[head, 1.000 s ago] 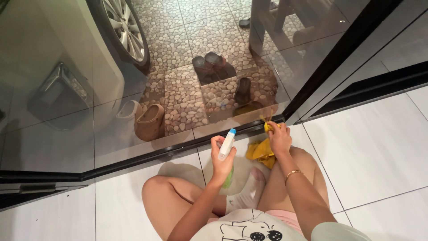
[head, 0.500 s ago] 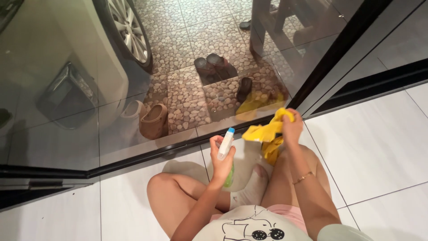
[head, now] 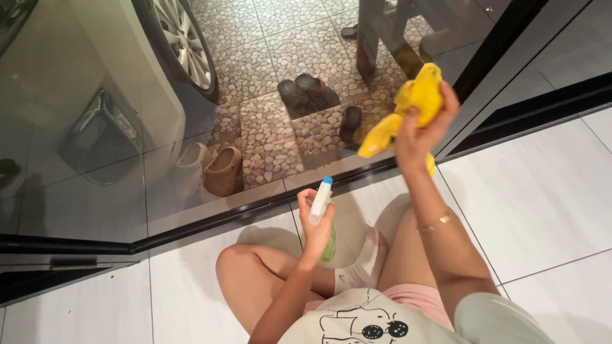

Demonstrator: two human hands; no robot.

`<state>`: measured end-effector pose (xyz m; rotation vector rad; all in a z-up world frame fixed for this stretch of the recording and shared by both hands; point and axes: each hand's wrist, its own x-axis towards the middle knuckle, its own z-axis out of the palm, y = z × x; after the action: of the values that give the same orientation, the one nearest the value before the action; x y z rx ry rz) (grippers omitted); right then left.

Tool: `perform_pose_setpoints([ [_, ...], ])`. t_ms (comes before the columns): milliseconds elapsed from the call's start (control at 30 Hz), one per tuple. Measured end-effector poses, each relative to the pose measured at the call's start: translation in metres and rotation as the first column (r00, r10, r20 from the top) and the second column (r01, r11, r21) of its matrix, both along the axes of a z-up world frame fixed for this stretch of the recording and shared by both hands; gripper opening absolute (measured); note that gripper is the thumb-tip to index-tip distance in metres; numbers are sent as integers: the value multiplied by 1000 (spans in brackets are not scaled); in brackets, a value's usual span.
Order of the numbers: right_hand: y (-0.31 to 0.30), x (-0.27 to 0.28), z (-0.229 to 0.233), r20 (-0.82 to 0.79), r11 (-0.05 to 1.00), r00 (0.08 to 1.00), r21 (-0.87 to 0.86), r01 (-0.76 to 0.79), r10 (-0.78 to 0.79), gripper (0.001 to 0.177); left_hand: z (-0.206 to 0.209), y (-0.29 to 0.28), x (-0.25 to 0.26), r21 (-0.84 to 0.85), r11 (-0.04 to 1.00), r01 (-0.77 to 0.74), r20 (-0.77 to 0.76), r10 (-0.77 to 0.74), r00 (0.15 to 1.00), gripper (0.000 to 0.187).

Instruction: Cleaning a glass sliding door using a spray bottle and a yellow cloth while sitting on the floor.

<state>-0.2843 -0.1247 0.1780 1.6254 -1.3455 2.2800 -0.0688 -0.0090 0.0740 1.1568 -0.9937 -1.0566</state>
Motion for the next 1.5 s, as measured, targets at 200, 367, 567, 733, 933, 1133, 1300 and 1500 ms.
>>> perform_pose_setpoints([
  [200, -40, 10, -49, -196, 965, 949, -143, 220, -246, 62, -2, -5, -1, -31, 999, 9, -45, -10, 999, 36],
  [367, -50, -4, -87, -88, 946, 942, -67, 318, -323, 63, -21, -8, 1, -26, 1000, 9, -22, -9, 1000, 37],
  [567, -51, -23, -124, 38, 928, 927, 45, 371, -373, 66, -23, -14, -2, 35, 999, 9, 0, -9, 1000, 38],
  [733, -49, -34, -160, -48, 901, 904, 78, 427, -425, 65, -29, -21, -12, 15, 1000, 22, 22, -22, 1000, 37],
  [933, -44, -45, -204, -207, 849, 851, 126, 513, -483, 62, -29, -26, -18, 26, 999, 41, -2, -41, 999, 38],
  [1133, -26, -34, -196, -291, 837, 847, 203, 509, -445, 60, -26, -23, -15, -1, 998, 56, 0, -56, 998, 39],
  [1300, -9, -47, -157, -150, 881, 928, 294, 370, -340, 50, -15, -20, -8, 12, 999, 46, -2, -46, 999, 39],
  [1500, 14, -66, -36, -119, 969, 967, 83, 234, -223, 48, -7, -21, -12, -81, 996, 36, 38, -33, 999, 40],
])
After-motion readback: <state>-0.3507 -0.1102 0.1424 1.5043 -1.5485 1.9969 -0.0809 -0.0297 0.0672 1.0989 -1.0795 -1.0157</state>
